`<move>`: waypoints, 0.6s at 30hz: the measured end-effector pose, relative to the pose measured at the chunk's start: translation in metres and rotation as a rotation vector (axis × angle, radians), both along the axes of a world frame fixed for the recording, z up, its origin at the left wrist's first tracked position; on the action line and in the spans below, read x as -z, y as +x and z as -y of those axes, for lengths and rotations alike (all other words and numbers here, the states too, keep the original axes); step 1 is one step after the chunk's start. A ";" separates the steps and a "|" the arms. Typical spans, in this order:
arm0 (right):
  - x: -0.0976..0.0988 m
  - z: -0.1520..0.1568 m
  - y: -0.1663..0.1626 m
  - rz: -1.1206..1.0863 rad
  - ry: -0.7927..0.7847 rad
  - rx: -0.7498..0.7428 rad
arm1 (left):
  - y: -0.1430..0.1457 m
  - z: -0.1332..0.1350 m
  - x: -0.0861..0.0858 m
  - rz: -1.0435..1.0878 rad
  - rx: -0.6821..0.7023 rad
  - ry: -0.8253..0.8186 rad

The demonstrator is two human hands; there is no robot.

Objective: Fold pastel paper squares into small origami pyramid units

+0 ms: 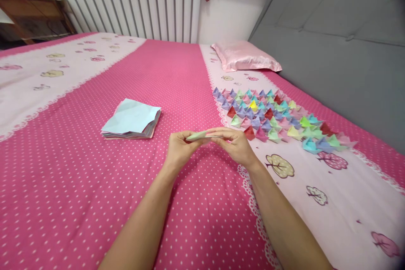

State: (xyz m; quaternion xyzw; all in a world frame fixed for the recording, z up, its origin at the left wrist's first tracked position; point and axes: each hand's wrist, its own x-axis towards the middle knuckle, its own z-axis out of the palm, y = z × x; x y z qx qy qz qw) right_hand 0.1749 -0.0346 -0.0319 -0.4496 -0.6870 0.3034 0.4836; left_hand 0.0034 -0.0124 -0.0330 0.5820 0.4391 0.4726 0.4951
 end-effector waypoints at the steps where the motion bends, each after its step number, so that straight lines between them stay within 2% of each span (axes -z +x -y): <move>1: 0.000 0.000 0.000 -0.004 -0.015 -0.006 | 0.000 0.000 -0.001 0.016 0.002 -0.004; 9: -0.002 0.002 -0.002 -0.016 -0.115 -0.035 | -0.002 0.002 -0.002 -0.019 0.066 0.053; 13: -0.001 0.002 -0.002 -0.067 -0.111 0.018 | -0.003 0.002 -0.003 -0.040 0.073 0.036; 18: -0.001 0.001 0.000 -0.152 -0.107 0.091 | -0.003 0.003 -0.004 -0.054 0.013 0.045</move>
